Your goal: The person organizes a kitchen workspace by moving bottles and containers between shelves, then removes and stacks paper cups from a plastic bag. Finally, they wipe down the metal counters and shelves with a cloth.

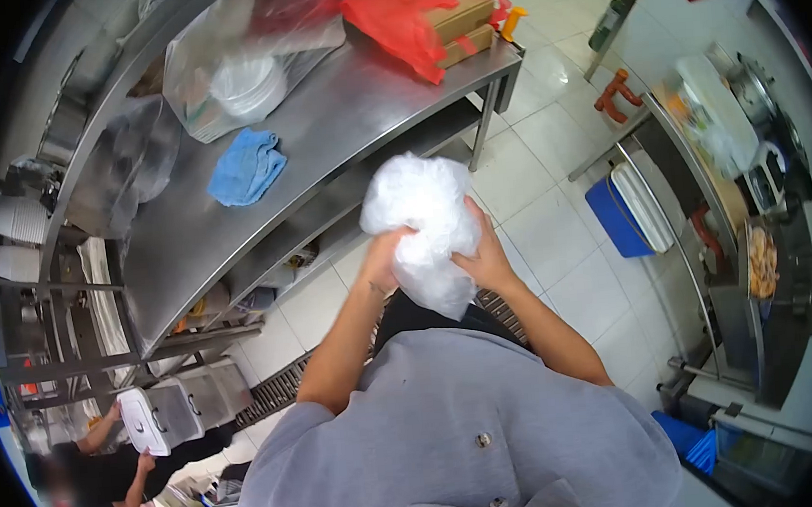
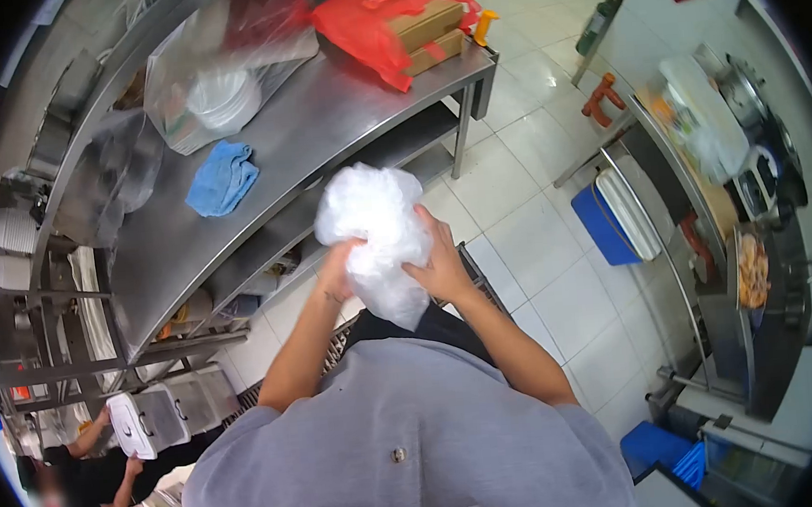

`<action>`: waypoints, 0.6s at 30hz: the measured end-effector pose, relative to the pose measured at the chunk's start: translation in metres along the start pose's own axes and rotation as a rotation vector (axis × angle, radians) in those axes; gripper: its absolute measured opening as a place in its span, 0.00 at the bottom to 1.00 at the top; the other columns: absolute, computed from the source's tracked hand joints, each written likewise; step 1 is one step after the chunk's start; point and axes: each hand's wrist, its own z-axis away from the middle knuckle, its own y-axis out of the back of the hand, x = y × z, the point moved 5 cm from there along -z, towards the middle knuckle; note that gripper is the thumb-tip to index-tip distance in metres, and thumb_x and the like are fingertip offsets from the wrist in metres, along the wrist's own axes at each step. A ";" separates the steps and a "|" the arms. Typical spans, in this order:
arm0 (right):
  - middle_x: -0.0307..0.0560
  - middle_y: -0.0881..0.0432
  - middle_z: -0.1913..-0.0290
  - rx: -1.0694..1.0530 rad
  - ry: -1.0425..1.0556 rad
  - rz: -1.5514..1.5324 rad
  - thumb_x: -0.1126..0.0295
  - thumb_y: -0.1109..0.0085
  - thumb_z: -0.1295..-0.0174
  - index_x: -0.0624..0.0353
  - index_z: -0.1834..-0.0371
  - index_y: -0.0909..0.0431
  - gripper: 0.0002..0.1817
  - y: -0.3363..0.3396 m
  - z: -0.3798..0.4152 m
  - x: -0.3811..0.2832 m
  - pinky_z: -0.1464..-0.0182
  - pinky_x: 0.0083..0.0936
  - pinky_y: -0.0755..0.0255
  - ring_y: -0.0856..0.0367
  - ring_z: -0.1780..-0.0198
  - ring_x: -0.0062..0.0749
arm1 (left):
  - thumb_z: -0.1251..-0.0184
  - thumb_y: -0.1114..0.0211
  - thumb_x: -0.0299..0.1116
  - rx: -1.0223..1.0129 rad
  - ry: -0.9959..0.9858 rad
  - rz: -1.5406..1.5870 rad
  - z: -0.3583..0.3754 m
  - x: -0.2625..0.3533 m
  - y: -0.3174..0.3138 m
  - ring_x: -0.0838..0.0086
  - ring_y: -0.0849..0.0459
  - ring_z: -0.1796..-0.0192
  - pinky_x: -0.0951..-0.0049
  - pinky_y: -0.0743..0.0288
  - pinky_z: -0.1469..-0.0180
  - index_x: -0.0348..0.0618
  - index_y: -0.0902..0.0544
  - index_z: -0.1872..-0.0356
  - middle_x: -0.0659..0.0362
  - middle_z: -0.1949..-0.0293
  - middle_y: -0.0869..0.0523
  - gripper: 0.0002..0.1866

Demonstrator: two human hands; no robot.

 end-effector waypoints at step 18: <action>0.58 0.16 0.58 -0.375 -0.487 0.363 0.65 0.39 0.39 0.60 0.44 0.24 0.20 0.034 -0.104 0.093 0.51 0.39 0.25 0.17 0.55 0.51 | 0.46 0.30 0.60 1.128 -0.500 -1.315 -0.333 0.346 0.054 0.48 0.18 0.46 0.54 0.24 0.45 0.31 0.18 0.50 0.39 0.49 0.17 0.38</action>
